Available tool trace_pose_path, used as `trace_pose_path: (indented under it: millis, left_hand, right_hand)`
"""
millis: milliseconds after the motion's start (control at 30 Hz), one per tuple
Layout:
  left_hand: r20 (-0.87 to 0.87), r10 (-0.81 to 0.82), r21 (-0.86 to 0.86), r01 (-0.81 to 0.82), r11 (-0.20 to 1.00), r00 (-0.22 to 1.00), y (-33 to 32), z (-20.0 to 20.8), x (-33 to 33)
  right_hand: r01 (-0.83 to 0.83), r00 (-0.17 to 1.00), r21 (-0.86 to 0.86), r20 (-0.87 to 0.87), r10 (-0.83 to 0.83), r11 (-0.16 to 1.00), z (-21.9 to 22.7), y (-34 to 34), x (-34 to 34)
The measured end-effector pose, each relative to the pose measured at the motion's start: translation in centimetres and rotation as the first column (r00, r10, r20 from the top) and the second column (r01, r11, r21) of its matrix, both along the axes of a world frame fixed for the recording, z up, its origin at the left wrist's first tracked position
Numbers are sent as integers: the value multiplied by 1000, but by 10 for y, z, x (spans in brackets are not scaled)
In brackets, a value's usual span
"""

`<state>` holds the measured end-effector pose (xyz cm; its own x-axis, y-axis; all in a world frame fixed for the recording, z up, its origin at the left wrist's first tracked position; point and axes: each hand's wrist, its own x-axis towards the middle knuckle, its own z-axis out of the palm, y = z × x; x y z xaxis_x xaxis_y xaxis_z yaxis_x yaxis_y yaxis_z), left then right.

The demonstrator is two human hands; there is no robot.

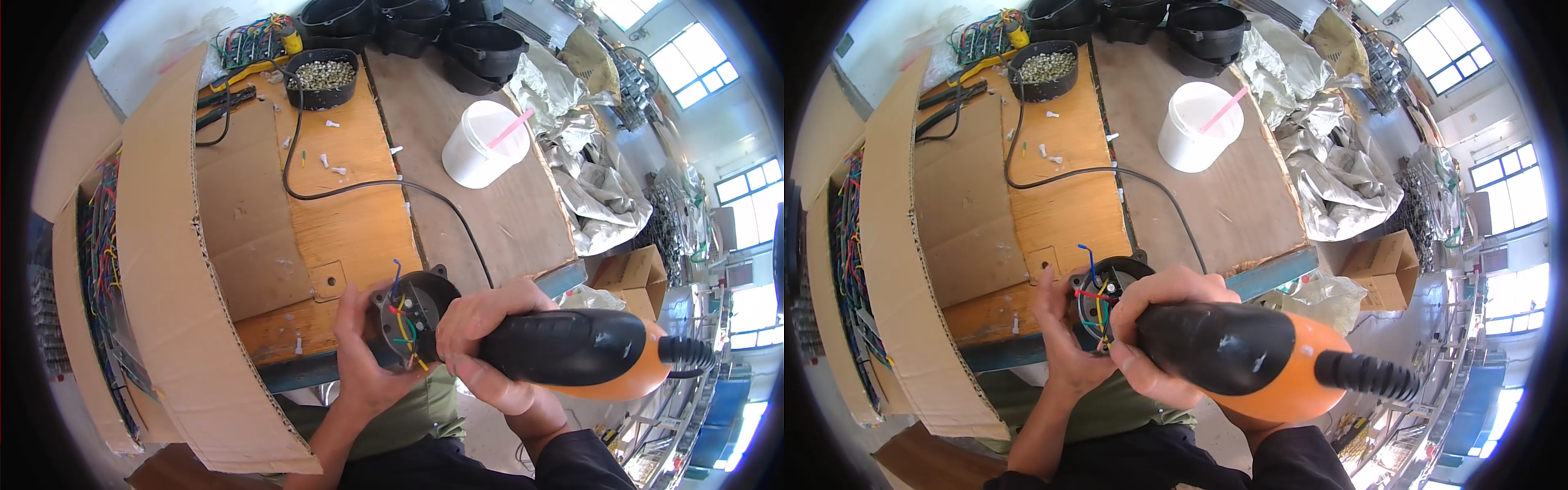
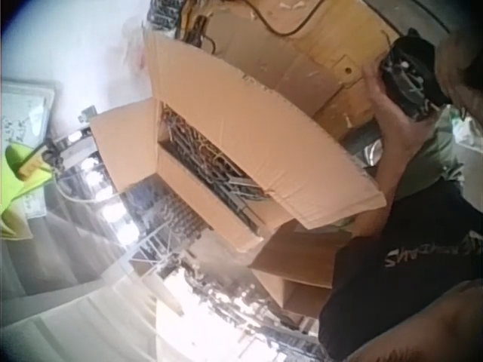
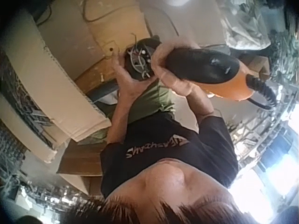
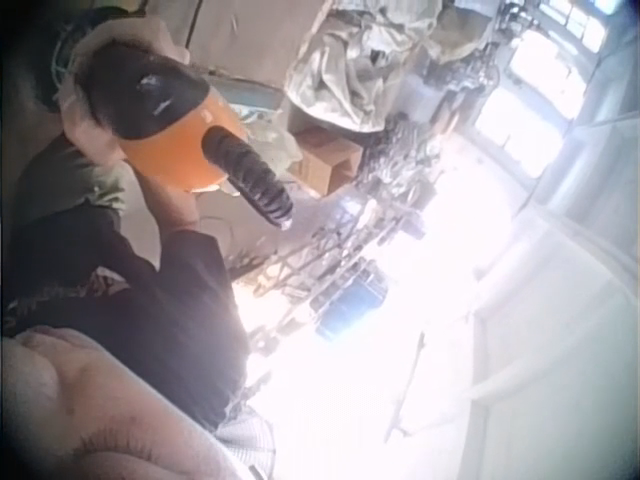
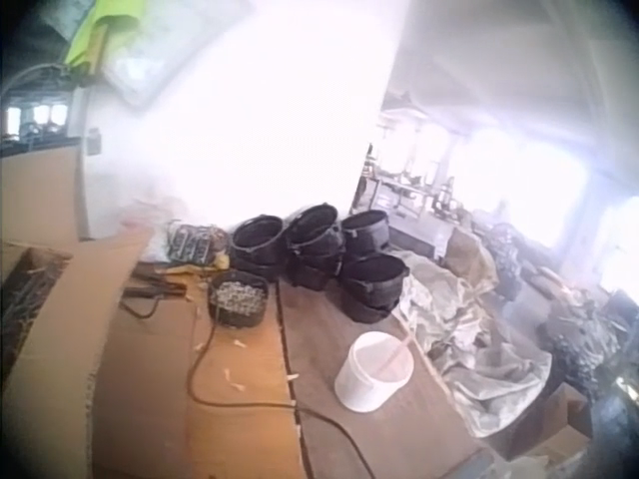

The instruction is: The person assembles electronic components into a housing by applying thermal paste to a circuit board, placing the board into a black plastic casing, and securing it with screws using a powered screwdriver.

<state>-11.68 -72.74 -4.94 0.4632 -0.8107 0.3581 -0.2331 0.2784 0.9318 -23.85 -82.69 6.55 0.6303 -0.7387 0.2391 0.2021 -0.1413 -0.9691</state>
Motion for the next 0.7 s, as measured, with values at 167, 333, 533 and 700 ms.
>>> trace_pose_path:
  millis: [167, 333, 533, 700]
  left_hand:
    - [-13, -5, -23, 4, 1000, 1000, -3, 0, 0]
    - [-25, 4, 43, -3, 999, 1000, -3, 4, 1]
    - [156, 60, 101, -77, 992, 986, 3, 10, 5]
    - [105, 46, 111, -58, 992, 993, 5, 14, 4]
  right_hand:
    - [-14, 1000, -23, 11, 14, 1000, -2, -2, 0]
    - [29, 988, 108, 146, -45, 994, 0, 2, 7]
    - [-139, 990, -175, 0, 142, 975, 4, -4, 8]
    - [-219, 973, -283, 3, 230, 934, 1, -11, 12]
